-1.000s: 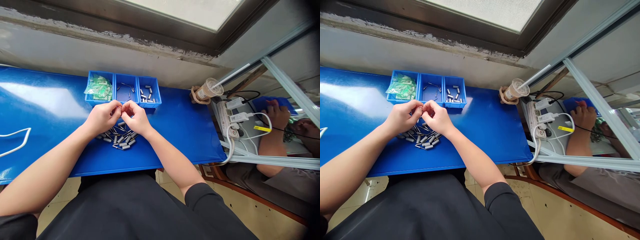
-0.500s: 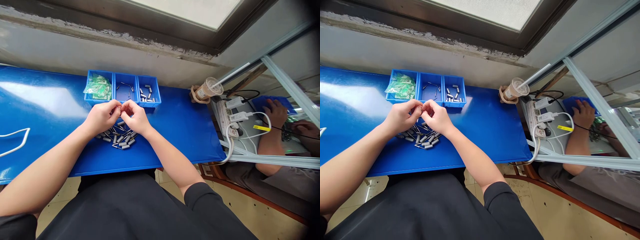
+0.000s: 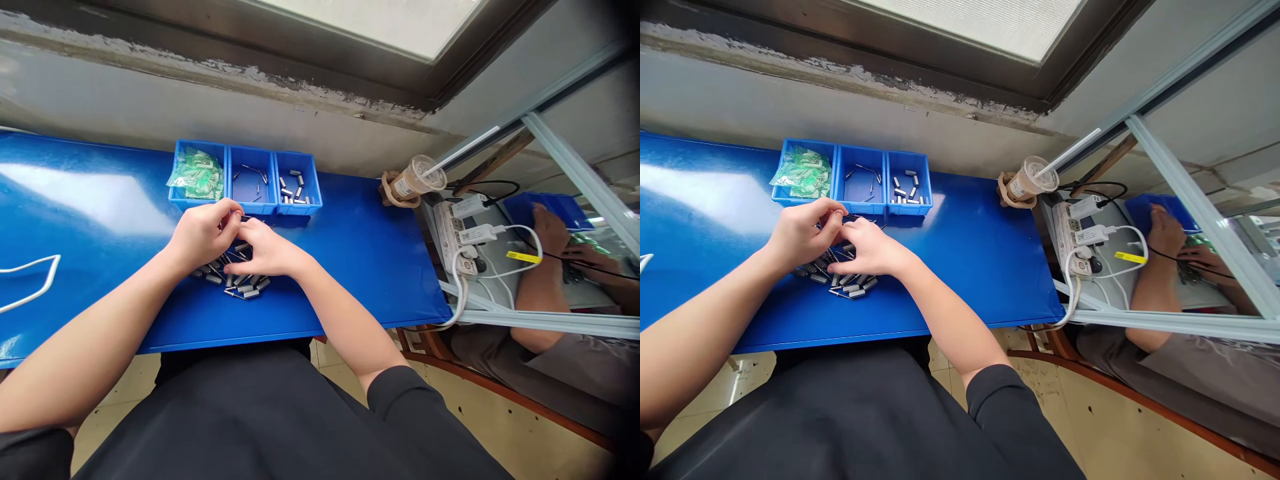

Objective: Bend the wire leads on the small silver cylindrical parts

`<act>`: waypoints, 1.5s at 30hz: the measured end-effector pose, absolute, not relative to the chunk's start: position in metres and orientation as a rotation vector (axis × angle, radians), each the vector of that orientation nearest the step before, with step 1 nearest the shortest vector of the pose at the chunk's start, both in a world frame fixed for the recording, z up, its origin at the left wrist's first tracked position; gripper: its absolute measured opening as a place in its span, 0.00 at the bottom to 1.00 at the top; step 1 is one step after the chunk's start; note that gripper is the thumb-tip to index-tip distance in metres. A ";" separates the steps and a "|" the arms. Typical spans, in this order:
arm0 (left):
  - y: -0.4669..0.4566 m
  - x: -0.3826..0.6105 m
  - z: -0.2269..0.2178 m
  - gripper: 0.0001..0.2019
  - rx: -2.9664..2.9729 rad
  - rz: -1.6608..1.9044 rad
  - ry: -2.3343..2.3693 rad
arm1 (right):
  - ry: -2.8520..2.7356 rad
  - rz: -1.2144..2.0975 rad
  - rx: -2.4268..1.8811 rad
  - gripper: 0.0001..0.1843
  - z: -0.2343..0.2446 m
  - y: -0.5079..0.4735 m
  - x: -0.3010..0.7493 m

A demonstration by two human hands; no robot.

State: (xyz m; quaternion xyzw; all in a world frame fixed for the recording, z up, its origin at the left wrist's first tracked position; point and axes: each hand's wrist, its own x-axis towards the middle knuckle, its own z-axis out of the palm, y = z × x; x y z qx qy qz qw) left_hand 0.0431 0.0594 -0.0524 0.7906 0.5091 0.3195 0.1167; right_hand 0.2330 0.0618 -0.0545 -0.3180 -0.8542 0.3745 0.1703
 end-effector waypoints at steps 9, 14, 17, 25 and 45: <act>0.059 0.044 -0.052 0.14 2.320 0.954 1.478 | -2.568 0.910 -0.870 0.14 -0.062 0.066 0.232; 0.060 0.044 -0.054 0.15 2.329 0.958 1.488 | -2.533 0.846 -0.841 0.10 -0.073 0.071 0.228; 0.060 0.043 -0.055 0.15 2.334 0.960 1.486 | -2.502 0.823 -0.849 0.09 -0.076 0.071 0.227; 0.060 0.043 -0.055 0.14 2.340 0.956 1.481 | -2.362 0.880 -0.868 0.09 -0.075 0.068 0.227; 0.059 0.043 -0.056 0.16 2.320 1.015 1.469 | -1.270 1.482 -0.975 0.15 -0.062 0.072 0.221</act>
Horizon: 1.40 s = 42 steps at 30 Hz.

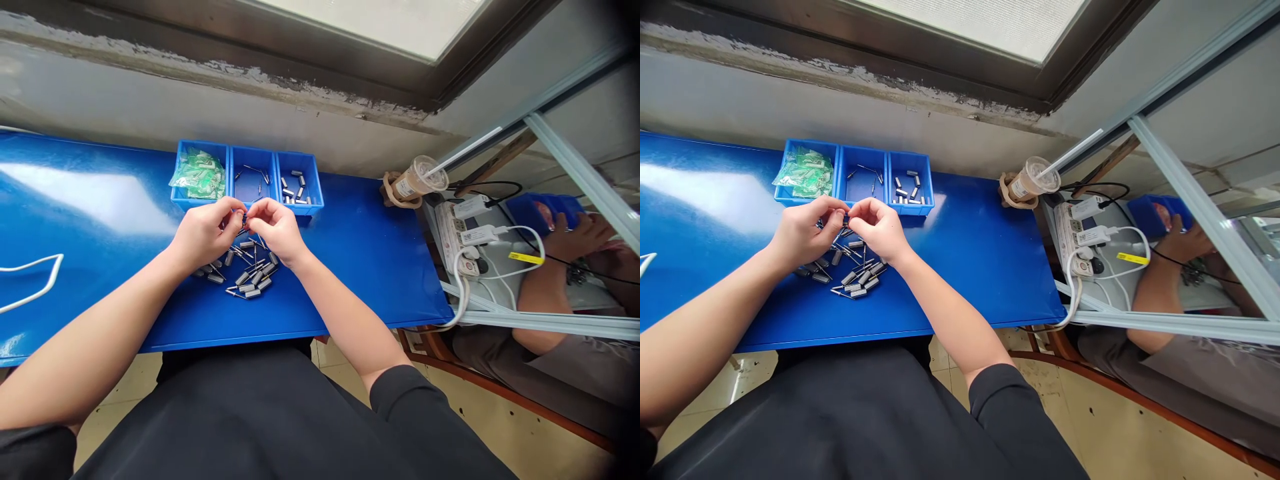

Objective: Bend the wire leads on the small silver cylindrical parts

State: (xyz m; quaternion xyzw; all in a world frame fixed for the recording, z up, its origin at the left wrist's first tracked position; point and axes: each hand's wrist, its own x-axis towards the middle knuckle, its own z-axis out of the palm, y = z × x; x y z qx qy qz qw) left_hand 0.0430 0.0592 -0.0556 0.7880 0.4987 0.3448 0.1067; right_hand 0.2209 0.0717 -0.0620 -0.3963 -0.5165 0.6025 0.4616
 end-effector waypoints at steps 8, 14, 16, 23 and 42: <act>0.058 0.044 -0.055 0.15 2.326 0.997 1.446 | -1.191 1.539 -0.948 0.15 -0.060 0.071 0.220; 0.059 0.044 -0.056 0.13 2.343 1.059 1.407 | -1.200 1.520 -0.956 0.16 -0.061 0.071 0.219; 0.059 0.044 -0.056 0.14 2.338 1.054 1.410 | -1.203 1.518 -0.956 0.15 -0.060 0.071 0.219; 0.059 0.045 -0.055 0.15 2.346 1.045 1.411 | -1.228 1.504 -0.947 0.15 -0.059 0.070 0.220; 0.059 0.045 -0.053 0.15 2.350 1.030 1.416 | -1.204 1.525 -0.938 0.23 -0.063 0.072 0.219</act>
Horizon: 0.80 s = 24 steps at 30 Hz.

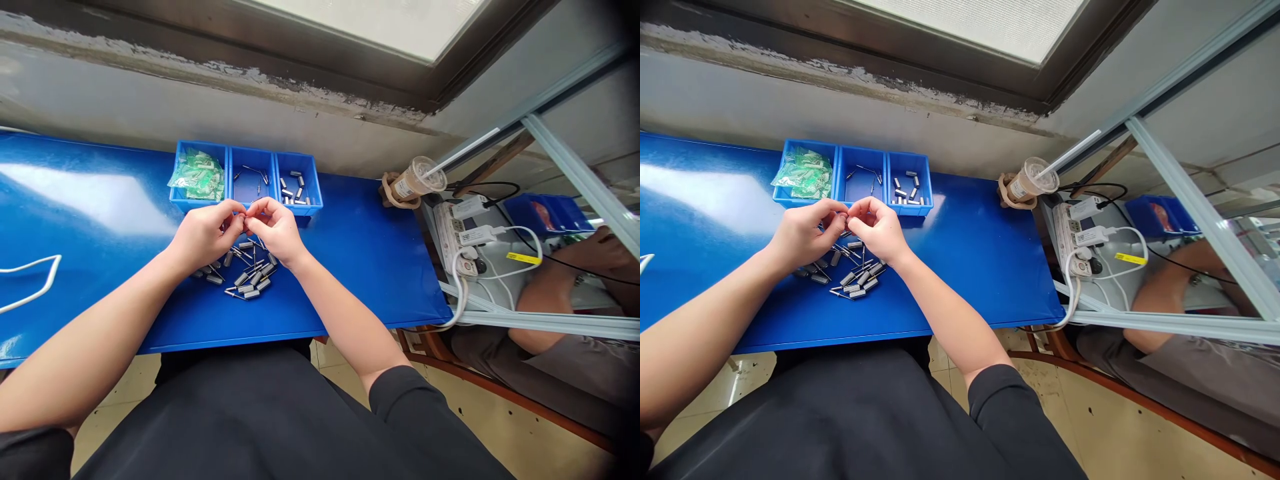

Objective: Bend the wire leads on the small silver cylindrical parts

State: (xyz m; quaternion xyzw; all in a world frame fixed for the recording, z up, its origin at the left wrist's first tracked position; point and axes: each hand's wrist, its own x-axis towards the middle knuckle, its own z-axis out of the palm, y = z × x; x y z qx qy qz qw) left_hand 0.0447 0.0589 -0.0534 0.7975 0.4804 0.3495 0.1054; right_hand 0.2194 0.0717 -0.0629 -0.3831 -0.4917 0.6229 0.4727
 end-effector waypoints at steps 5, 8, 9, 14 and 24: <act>0.059 0.044 -0.054 0.15 2.344 1.011 1.422 | -1.212 1.527 -0.927 0.23 -0.064 0.072 0.220; 0.059 0.044 -0.054 0.15 2.349 1.025 1.412 | -1.207 1.530 -0.925 0.23 -0.064 0.072 0.220; 0.059 0.044 -0.054 0.14 2.350 1.031 1.409 | -1.204 1.532 -0.922 0.23 -0.064 0.071 0.220; 0.059 0.044 -0.053 0.14 2.347 1.024 1.413 | -1.205 1.525 -0.914 0.22 -0.064 0.071 0.220; 0.059 0.044 -0.053 0.15 2.328 0.958 1.435 | -1.246 1.502 -0.933 0.20 -0.065 0.070 0.220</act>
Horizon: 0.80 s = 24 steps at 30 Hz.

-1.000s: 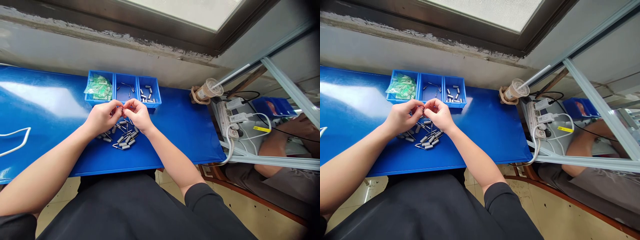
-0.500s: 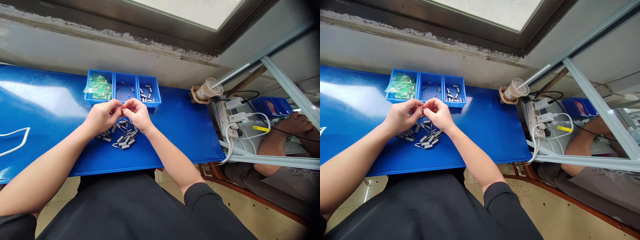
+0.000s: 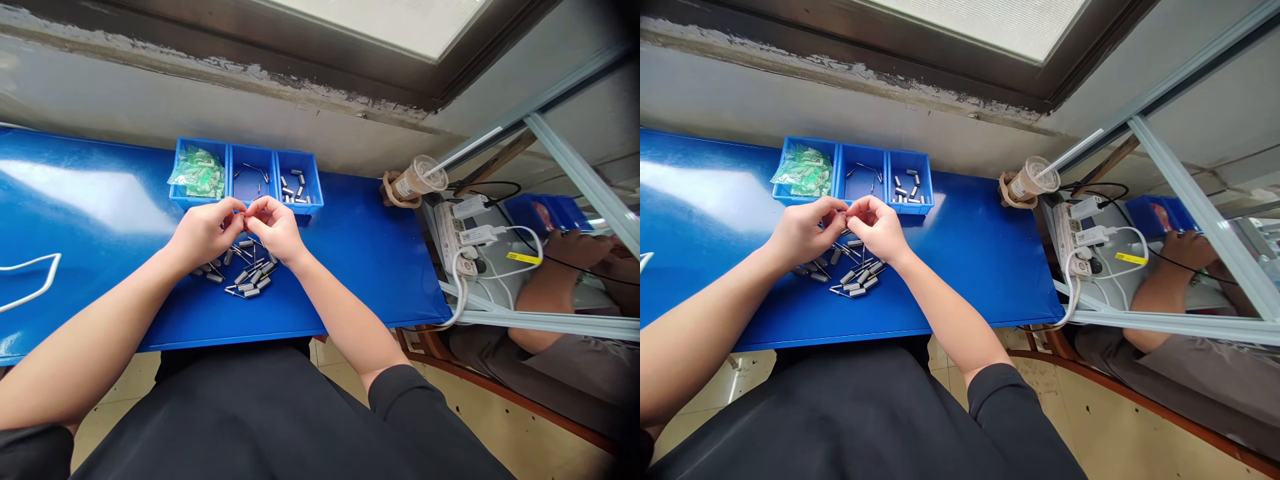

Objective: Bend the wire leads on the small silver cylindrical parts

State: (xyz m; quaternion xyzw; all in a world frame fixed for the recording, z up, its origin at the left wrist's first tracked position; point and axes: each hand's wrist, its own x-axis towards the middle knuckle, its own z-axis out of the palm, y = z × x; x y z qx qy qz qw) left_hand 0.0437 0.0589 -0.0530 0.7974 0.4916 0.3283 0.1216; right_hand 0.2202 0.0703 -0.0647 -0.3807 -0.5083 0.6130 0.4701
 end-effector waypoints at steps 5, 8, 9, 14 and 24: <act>0.059 0.043 -0.052 0.14 2.340 0.921 1.449 | -1.286 1.471 -0.955 0.20 -0.064 0.069 0.220; 0.059 0.043 -0.051 0.13 2.353 0.897 1.451 | -1.333 1.439 -0.971 0.20 -0.063 0.067 0.220; 0.059 0.043 -0.052 0.14 2.353 0.892 1.452 | -1.349 1.425 -0.974 0.19 -0.063 0.067 0.221; 0.059 0.042 -0.053 0.14 2.358 0.882 1.444 | -1.385 1.387 -0.964 0.15 -0.063 0.066 0.221; 0.060 0.042 -0.051 0.15 2.369 0.832 1.428 | -1.482 1.310 -0.993 0.10 -0.063 0.065 0.223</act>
